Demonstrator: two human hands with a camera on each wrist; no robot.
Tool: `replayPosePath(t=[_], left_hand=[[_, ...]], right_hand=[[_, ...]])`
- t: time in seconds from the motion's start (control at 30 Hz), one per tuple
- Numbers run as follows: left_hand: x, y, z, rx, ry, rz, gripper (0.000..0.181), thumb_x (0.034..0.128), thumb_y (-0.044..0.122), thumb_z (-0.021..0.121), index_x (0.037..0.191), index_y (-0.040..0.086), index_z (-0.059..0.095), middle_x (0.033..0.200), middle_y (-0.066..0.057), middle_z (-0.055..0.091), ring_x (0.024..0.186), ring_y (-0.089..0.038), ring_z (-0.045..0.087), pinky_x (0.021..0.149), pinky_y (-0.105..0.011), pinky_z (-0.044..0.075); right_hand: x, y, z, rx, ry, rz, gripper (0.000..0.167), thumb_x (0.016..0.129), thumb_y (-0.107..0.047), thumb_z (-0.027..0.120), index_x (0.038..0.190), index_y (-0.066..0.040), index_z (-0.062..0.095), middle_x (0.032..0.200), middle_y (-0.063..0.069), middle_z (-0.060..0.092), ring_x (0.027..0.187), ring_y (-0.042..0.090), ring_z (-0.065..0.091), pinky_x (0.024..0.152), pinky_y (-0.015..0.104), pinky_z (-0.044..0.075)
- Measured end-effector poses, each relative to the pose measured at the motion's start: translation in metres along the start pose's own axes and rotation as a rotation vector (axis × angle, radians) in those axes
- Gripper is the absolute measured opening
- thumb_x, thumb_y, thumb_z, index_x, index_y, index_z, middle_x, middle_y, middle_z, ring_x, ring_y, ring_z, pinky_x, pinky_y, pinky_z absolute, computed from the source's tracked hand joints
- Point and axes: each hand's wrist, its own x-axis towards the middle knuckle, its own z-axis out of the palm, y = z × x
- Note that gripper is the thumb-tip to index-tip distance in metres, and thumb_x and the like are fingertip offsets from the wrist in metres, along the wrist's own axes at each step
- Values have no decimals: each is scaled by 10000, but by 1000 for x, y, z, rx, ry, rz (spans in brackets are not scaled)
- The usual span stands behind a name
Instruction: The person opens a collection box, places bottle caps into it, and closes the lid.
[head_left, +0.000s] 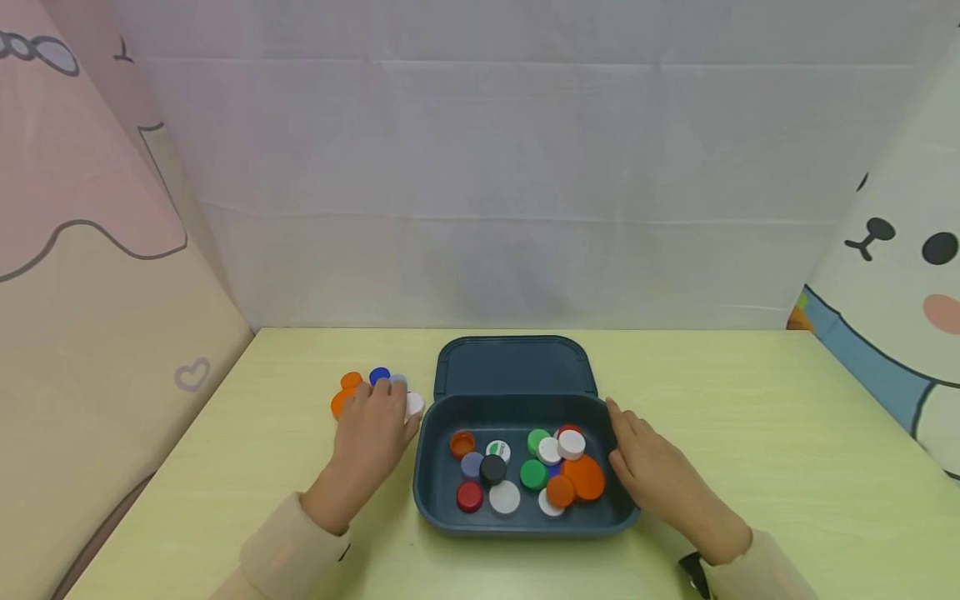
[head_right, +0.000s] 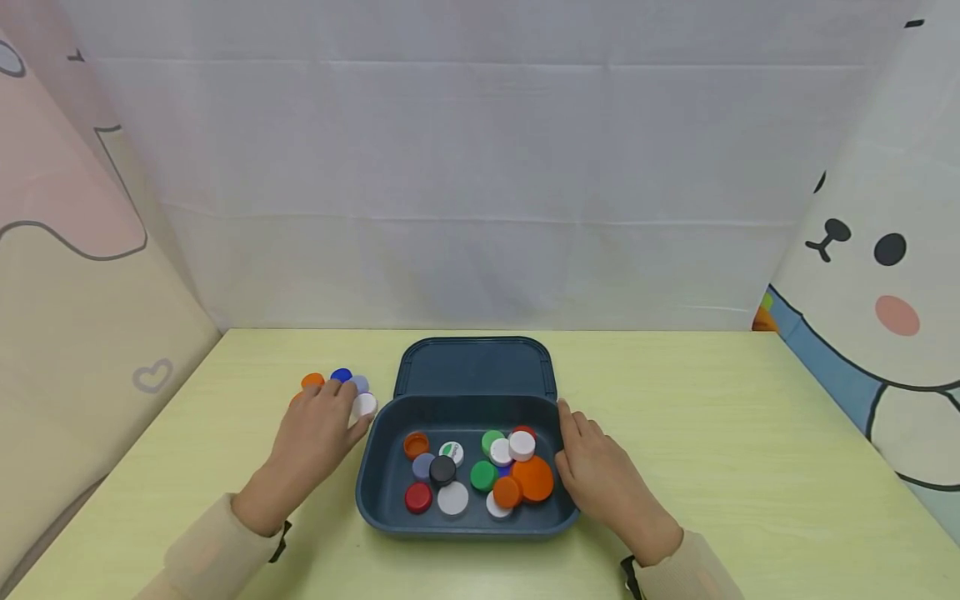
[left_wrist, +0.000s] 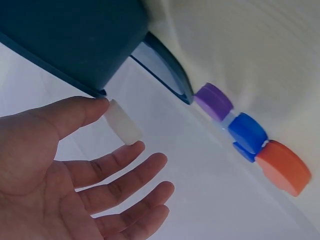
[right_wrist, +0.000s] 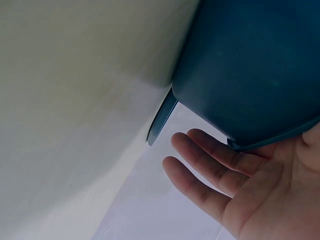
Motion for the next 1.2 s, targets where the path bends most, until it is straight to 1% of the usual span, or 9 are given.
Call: replayPosePath(t=[0.2, 0.37, 0.47, 0.6, 0.77, 0.87, 0.93, 1.03, 1.2], left_hand=[[1, 10, -8, 22, 23, 14, 396, 772, 331, 709, 930, -4, 572, 838, -139, 578, 756, -273, 498, 645, -330, 481], [0, 20, -14, 21, 0, 11, 400, 784, 338, 694, 970, 6, 572, 875, -133, 585, 823, -280, 509, 703, -346, 487], [0, 27, -17, -2, -14, 25, 402, 801, 351, 674, 990, 11, 572, 895, -131, 588, 844, -280, 509, 728, -353, 484], [1, 36, -17, -45, -36, 55, 396, 818, 366, 653, 989, 16, 577, 895, -122, 586, 831, -268, 500, 729, -351, 478], [-1, 47, -14, -61, -47, 116, 385, 822, 371, 649, 999, 34, 591, 904, -111, 598, 838, -261, 526, 744, -348, 491], [-2, 51, -10, -64, -31, 161, 372, 817, 370, 653, 985, 43, 601, 876, -99, 603, 804, -243, 530, 699, -319, 492], [-2, 54, -6, -63, -22, 178, 371, 810, 377, 659, 978, 49, 608, 867, -92, 610, 787, -233, 525, 674, -307, 488], [-3, 57, 0, -28, 1, 198, 375, 793, 389, 676, 958, 57, 617, 861, -88, 620, 772, -227, 509, 656, -300, 480], [-4, 61, 7, 18, 14, 225, 369, 782, 393, 686, 944, 68, 620, 880, -87, 623, 835, -240, 510, 714, -313, 494]], right_hand=[[0, 0, 0, 5, -4, 2, 516, 864, -85, 538, 1313, 97, 360, 1110, 199, 535, 933, 266, 548, 805, 410, 495], [0, 0, 0, 2, -2, -2, 515, 863, -84, 537, 1310, 100, 360, 1112, 199, 536, 932, 265, 548, 806, 408, 495], [0, 0, 0, 2, -4, 1, 515, 863, -84, 537, 1311, 99, 359, 1113, 198, 535, 932, 265, 548, 806, 407, 495], [1, 0, 0, 10, -9, 7, 517, 863, -84, 537, 1313, 97, 358, 1115, 195, 535, 930, 261, 547, 804, 407, 495], [0, 0, 0, 12, -6, 6, 517, 862, -83, 536, 1313, 97, 358, 1118, 191, 534, 929, 254, 544, 801, 400, 495], [0, 1, 0, 11, 0, 1, 517, 862, -83, 535, 1313, 98, 358, 1125, 191, 534, 941, 255, 545, 810, 401, 494], [0, 1, 0, 13, 6, -3, 517, 861, -82, 535, 1313, 98, 359, 1122, 190, 536, 942, 253, 545, 813, 401, 493], [0, 1, 1, 15, 12, -7, 516, 859, -81, 534, 1312, 96, 361, 1113, 187, 537, 928, 245, 544, 805, 397, 492], [0, 1, 1, 13, 16, -11, 514, 859, -80, 532, 1311, 95, 362, 1109, 182, 538, 917, 236, 544, 794, 388, 492]])
